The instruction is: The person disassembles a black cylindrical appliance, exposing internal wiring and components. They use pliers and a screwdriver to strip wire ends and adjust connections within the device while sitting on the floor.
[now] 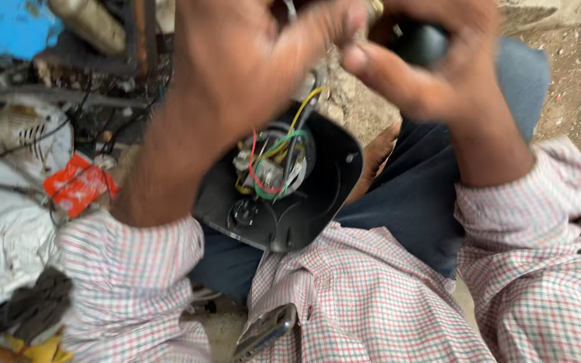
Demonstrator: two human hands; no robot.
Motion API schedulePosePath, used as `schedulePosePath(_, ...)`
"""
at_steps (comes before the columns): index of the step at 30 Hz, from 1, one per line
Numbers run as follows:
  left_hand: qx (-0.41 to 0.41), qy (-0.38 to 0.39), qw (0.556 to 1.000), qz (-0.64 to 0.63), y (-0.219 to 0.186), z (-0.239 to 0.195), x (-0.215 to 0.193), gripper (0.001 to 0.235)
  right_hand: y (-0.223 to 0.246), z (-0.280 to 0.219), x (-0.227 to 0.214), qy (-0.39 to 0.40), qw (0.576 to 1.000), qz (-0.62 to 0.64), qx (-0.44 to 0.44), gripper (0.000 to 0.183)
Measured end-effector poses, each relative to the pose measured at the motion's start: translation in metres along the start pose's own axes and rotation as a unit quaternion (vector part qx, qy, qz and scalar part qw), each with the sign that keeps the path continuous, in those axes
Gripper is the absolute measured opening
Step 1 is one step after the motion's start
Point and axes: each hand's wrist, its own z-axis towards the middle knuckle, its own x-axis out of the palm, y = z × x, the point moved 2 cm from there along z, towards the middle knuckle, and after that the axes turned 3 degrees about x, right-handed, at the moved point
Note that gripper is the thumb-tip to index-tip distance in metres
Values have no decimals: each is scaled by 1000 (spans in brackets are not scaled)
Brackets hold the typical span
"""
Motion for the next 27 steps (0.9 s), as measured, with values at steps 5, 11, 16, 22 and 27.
schedulePosePath(5, 82, -34, 994, -68, -61, -57, -9, 15, 86, -39, -1, -10, 1000, 24, 7, 29)
schedulePosePath(11, 91, -43, 995, -24, -94, -124, 14, 25, 121, -72, 30, 39, 964, 218, 145, 16)
schedulePosePath(16, 58, -98, 993, 6, -102, -170, 50, 31, 122, -113, 55, 16, 966, 181, 186, 17)
schedulePosePath(22, -46, -83, 994, -45, -102, -187, 70, 42, 110, -131, 60, 33, 985, 102, 132, 22)
schedulePosePath(27, -112, -103, 988, 14, -82, -194, 52, 25, 78, -132, 40, -208, 938, 134, 243, 15)
